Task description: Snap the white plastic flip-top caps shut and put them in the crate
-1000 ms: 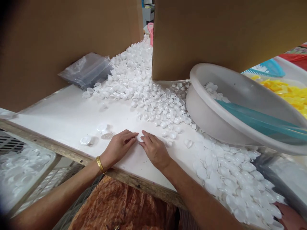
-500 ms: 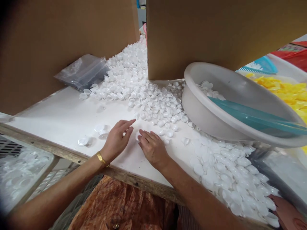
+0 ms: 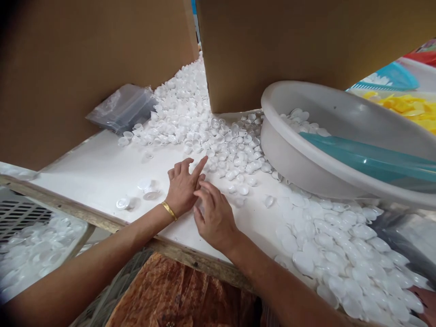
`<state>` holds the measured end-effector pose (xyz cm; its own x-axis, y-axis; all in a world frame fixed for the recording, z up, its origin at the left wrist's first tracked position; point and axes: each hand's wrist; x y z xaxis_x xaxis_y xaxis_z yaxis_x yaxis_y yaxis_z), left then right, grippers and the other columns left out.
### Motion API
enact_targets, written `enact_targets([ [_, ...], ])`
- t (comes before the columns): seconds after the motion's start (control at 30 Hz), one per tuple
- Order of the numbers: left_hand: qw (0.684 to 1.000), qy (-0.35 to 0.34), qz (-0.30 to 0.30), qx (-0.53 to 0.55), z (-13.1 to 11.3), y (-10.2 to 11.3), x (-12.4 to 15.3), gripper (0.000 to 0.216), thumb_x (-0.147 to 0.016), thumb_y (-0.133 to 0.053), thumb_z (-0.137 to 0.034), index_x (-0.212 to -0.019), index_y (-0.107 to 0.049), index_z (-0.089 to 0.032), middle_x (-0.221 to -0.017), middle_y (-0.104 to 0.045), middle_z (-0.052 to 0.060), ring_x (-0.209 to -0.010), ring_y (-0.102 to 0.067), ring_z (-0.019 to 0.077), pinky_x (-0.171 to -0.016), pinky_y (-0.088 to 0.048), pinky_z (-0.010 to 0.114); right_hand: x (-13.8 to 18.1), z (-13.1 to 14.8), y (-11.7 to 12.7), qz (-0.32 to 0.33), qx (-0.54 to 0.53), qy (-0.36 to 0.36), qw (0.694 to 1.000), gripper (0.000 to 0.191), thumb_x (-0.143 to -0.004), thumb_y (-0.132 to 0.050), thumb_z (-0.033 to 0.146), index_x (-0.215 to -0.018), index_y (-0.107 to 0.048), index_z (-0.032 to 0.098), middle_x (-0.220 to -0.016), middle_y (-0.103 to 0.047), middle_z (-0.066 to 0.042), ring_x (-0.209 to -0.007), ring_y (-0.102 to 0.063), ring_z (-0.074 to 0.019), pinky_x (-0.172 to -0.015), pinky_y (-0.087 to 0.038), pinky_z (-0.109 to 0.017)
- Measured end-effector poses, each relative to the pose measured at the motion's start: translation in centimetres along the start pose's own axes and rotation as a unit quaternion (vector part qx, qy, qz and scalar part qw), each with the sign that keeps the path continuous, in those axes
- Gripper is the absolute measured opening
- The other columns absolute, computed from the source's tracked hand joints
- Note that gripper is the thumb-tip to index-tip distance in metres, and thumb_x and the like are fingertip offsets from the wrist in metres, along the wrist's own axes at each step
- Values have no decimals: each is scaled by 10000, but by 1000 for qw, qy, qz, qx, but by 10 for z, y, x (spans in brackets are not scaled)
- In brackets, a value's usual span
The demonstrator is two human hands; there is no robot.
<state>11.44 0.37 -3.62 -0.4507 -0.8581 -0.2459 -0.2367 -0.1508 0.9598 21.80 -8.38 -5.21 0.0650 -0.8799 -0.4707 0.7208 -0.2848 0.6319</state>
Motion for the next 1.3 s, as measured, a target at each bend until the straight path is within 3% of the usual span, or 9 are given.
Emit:
enact_targets([
  [0.13, 999, -38, 22, -10, -4, -1, 3, 492, -894, -360, -354, -1380, -279, -356, -1296, -399, 131, -1127, -397, 293, -909, -305, 479, -9, 10, 9, 83, 77, 104, 988, 555, -786, -473, 190, -1330, -369, 150, -1423, -348, -97, -1347, -205, -267, -1098, -173, -513],
  [0.23, 999, -33, 33, 4, -4, -7, 4, 497, -887, -376, -368, -1377, -289, -357, -1324, -397, 128, -1170, -388, 314, -929, -305, 496, -13, 10, 7, 142, 79, 121, 979, 570, -800, -479, 243, -1347, -366, 127, -1426, -341, -104, -1351, -196, -265, -1109, -124, -520],
  [0.57, 999, -38, 33, 8, 1, -18, 2, 529, -884, -400, -375, -1389, -241, -366, -1407, -306, 113, -1321, -222, 310, -1038, -147, 558, -20, -1, -4, 161, 91, 128, 974, 469, -879, -438, 231, -1330, -398, 109, -1414, -352, -100, -1345, -222, -240, -1120, -205, -441],
  [0.8, 999, 18, -16, 22, 0, -15, 6, 492, -889, -376, -388, -1373, -300, -351, -1345, -346, 123, -1230, -321, 291, -1011, -207, 523, -16, -2, -8, 135, 81, 147, 976, 506, -874, -445, 191, -1364, -333, 131, -1419, -357, -88, -1346, -223, -224, -1105, -249, -435],
  [0.9, 998, 56, 0, 19, 12, -4, 9, 497, -885, -379, -365, -1374, -290, -364, -1277, -387, 123, -1137, -377, 293, -942, -284, 515, -8, -2, -10, 91, 87, 94, 988, 637, -841, -527, 235, -1395, -240, 108, -1440, -297, -151, -1344, -219, -267, -1072, -286, -470],
  [0.97, 997, 81, 9, 15, 24, 4, 12, 490, -882, -368, -393, -1367, -305, -366, -1200, -422, 128, -1064, -403, 295, -886, -318, 515, -3, 1, -14, 87, 76, 44, 992, 678, -818, -568, 261, -1388, -236, 103, -1406, -346, -178, -1305, -303, -272, -1028, -341, -455],
  [1.13, 984, 119, -28, 128, 44, 16, 16, 484, -925, -222, -357, -1389, -296, -243, -952, -479, 95, -931, -426, 226, -862, -363, 428, -10, 18, -31, 156, 6, -2, 988, 380, -801, -596, 345, -1125, -498, 171, -1059, -614, -101, -981, -568, -214, -810, -460, -353],
  [1.23, 972, 102, -49, 207, 48, 18, 16, 482, -934, -205, -324, -1382, -309, -181, -899, -500, 79, -887, -438, 196, -870, -368, 376, -22, 25, -43, 164, 29, -26, 986, 235, -813, -568, 407, -867, -553, 179, -821, -620, -47, -771, -584, -186, -700, -446, -324],
  [1.3, 970, 105, -43, 214, 56, 21, 14, 469, -930, -229, -304, -1348, -370, -147, -897, -521, 88, -879, -446, 197, -877, -365, 374, -30, 28, -51, 156, 44, -15, 987, 268, -809, -565, 434, -889, -561, 178, -883, -618, -57, -827, -574, -192, -729, -427, -337],
])
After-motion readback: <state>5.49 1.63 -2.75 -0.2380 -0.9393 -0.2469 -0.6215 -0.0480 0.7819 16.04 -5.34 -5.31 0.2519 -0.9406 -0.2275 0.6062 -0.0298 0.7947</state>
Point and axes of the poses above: each hand's wrist, its own x-axis away from the middle knuckle, its own y-axis out of the back of the hand, z = x × y
